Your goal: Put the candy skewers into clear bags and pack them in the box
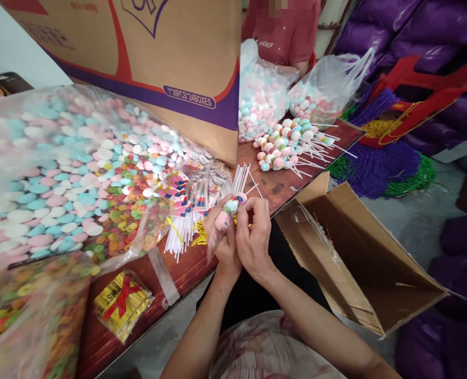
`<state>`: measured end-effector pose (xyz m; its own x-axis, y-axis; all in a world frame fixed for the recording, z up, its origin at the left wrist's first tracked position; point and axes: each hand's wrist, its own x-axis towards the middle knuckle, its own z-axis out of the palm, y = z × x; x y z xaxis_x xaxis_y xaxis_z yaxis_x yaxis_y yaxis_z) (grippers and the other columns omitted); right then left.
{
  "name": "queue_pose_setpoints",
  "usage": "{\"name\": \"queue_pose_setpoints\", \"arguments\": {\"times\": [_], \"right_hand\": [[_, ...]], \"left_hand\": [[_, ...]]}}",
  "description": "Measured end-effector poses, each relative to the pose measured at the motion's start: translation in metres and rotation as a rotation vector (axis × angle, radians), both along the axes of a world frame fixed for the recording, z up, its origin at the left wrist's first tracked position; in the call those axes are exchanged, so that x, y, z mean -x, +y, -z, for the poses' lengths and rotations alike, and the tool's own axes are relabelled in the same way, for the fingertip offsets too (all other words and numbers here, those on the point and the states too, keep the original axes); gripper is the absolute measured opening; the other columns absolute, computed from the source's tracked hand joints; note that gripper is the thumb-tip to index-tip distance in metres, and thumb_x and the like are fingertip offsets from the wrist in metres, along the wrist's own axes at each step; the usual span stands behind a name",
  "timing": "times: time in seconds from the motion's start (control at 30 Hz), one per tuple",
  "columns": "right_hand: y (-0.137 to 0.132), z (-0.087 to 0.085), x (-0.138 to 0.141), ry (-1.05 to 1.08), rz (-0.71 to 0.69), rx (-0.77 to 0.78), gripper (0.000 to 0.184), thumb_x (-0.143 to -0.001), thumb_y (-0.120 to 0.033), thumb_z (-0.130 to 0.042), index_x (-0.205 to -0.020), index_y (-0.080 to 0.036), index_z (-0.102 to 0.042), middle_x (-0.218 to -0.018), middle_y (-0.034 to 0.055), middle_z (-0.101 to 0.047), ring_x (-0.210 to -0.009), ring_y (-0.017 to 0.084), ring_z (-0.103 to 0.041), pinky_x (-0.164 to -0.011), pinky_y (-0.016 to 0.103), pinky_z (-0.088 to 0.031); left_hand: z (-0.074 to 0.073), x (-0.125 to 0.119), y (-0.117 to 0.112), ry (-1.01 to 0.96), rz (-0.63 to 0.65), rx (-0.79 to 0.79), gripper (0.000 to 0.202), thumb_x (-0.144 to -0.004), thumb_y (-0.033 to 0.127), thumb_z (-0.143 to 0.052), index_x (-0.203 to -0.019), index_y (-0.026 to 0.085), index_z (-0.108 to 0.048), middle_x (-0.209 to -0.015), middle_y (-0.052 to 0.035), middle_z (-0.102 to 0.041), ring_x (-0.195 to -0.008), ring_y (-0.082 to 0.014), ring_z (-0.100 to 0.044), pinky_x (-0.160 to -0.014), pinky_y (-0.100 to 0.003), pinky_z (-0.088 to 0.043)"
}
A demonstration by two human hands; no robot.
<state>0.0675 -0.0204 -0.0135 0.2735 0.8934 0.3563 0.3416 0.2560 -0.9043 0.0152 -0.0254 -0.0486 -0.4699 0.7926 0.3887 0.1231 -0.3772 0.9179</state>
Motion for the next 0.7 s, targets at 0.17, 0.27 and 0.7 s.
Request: {"name": "queue_pose_setpoints", "arguments": {"times": [0.17,0.27,0.7], "right_hand": [[0.006,-0.002,-0.003,0.243,-0.065,-0.014,0.014,-0.089,-0.021,-0.054,-0.078,-0.022,-0.045,-0.079,-0.0007,-0.052,-0.073,0.014,-0.05,-0.068,0.029,-0.043],[0.011,-0.005,-0.006,0.447,-0.115,0.046,0.016,-0.082,-0.02,-0.061,-0.078,-0.022,-0.046,-0.078,-0.0024,-0.053,-0.071,0.012,-0.052,-0.066,0.027,-0.044],[0.012,0.0,-0.023,0.206,-0.236,-0.021,0.021,-0.087,-0.026,-0.063,-0.108,-0.025,-0.059,-0.096,0.0039,-0.066,-0.081,0.017,-0.061,-0.067,0.031,-0.047]], "left_hand": [[-0.007,0.001,0.002,0.107,0.015,-0.074,0.032,-0.095,0.042,-0.052,-0.115,0.021,-0.066,-0.113,-0.0092,-0.069,-0.11,-0.0239,-0.065,-0.098,-0.044,-0.052],[-0.006,-0.001,0.002,0.032,-0.091,-0.027,0.022,-0.09,0.034,-0.062,-0.107,0.02,-0.068,-0.115,-0.0105,-0.069,-0.118,-0.0254,-0.06,-0.103,-0.043,-0.047],[-0.023,-0.003,0.01,-0.622,0.064,0.086,0.022,-0.084,0.034,-0.07,-0.102,0.022,-0.066,-0.1,-0.0041,-0.073,-0.092,-0.0179,-0.07,-0.086,-0.034,-0.057]]}}
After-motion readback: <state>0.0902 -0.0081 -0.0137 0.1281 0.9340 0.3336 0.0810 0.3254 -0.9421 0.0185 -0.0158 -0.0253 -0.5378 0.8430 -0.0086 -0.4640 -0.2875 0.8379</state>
